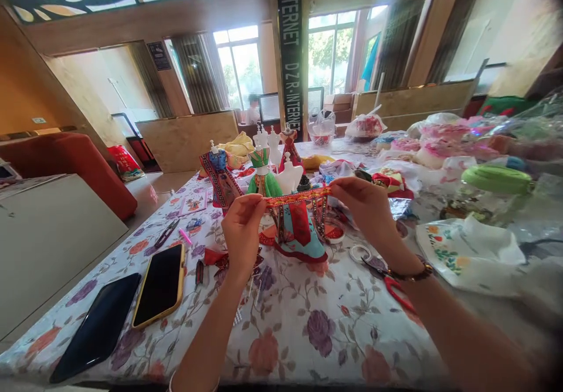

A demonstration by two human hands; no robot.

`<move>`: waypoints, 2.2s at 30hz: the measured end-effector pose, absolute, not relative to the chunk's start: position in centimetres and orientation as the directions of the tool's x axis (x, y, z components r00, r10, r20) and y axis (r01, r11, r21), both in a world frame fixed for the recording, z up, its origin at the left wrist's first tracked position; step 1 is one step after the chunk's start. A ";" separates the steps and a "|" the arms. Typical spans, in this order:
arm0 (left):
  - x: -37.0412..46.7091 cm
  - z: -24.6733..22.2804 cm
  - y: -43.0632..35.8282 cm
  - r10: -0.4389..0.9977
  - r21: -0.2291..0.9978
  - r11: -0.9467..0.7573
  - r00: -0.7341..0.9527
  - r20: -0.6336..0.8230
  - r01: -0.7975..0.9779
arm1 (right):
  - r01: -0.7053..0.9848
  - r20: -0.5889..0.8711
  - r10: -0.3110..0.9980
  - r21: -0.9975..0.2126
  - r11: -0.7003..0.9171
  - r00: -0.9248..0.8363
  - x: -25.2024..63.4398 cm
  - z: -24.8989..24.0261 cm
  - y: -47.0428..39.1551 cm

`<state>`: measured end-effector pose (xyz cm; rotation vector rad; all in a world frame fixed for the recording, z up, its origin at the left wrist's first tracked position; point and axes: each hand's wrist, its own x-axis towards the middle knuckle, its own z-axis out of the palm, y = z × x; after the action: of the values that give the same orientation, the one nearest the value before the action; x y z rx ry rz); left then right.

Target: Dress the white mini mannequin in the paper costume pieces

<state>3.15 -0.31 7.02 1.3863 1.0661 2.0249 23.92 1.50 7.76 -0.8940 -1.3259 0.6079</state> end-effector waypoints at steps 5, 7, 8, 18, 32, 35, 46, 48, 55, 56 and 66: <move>3.0 7.2 0.1 0.747 0.809 -0.587 -0.366 0.555 0.030 | 0.085 0.559 0.817 -0.829 0.553 0.142 23.9 7.8 2.8; 3.1 7.4 -0.1 0.740 0.805 -0.592 -0.361 0.567 0.051 | 0.082 0.553 0.820 -0.833 0.547 0.145 24.0 8.0 2.8; 3.1 7.5 -0.2 0.735 0.802 -0.594 -0.362 0.574 0.065 | 0.084 0.552 0.821 -0.834 0.546 0.147 24.1 8.1 2.7; 2.2 8.8 1.5 0.817 0.810 -0.542 -0.367 0.445 -0.226 | 0.130 0.493 0.870 -0.861 0.491 -0.024 23.1 8.7 0.1; 4.3 9.8 5.9 0.877 0.808 -0.469 -0.086 0.472 -0.356 | 0.230 0.594 0.794 -0.797 0.559 0.129 15.9 7.3 -3.1; 4.5 9.7 5.7 0.847 0.799 -0.524 -0.085 0.525 -0.296 | 0.238 0.607 0.785 -0.786 0.570 0.123 15.0 7.9 -3.0; 5.8 9.7 1.4 0.745 0.766 -0.642 -0.238 0.623 -0.006 | -0.155 0.539 0.836 -0.839 0.521 -0.105 19.2 9.2 1.0; 6.2 9.6 0.8 0.738 0.760 -0.650 -0.240 0.631 0.001 | -0.267 0.507 0.841 -0.851 0.453 -0.191 20.3 9.1 1.9; 7.1 9.7 -0.1 0.683 0.713 -0.686 -0.213 0.699 0.143 | -0.408 0.456 0.830 -0.857 0.313 -0.321 21.5 9.2 4.0; 7.1 9.7 -0.2 0.671 0.704 -0.691 -0.218 0.709 0.164 | -0.409 0.450 0.829 -0.860 0.304 -0.331 21.5 9.2 4.2; 6.3 9.4 -0.7 0.666 0.706 -0.683 -0.236 0.708 0.189 | -0.445 0.445 0.790 -0.861 0.246 -0.423 22.1 9.7 5.5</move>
<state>6.25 -0.69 9.38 1.6874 1.0212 1.9850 22.08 5.49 9.65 -0.3466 -1.4311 1.4322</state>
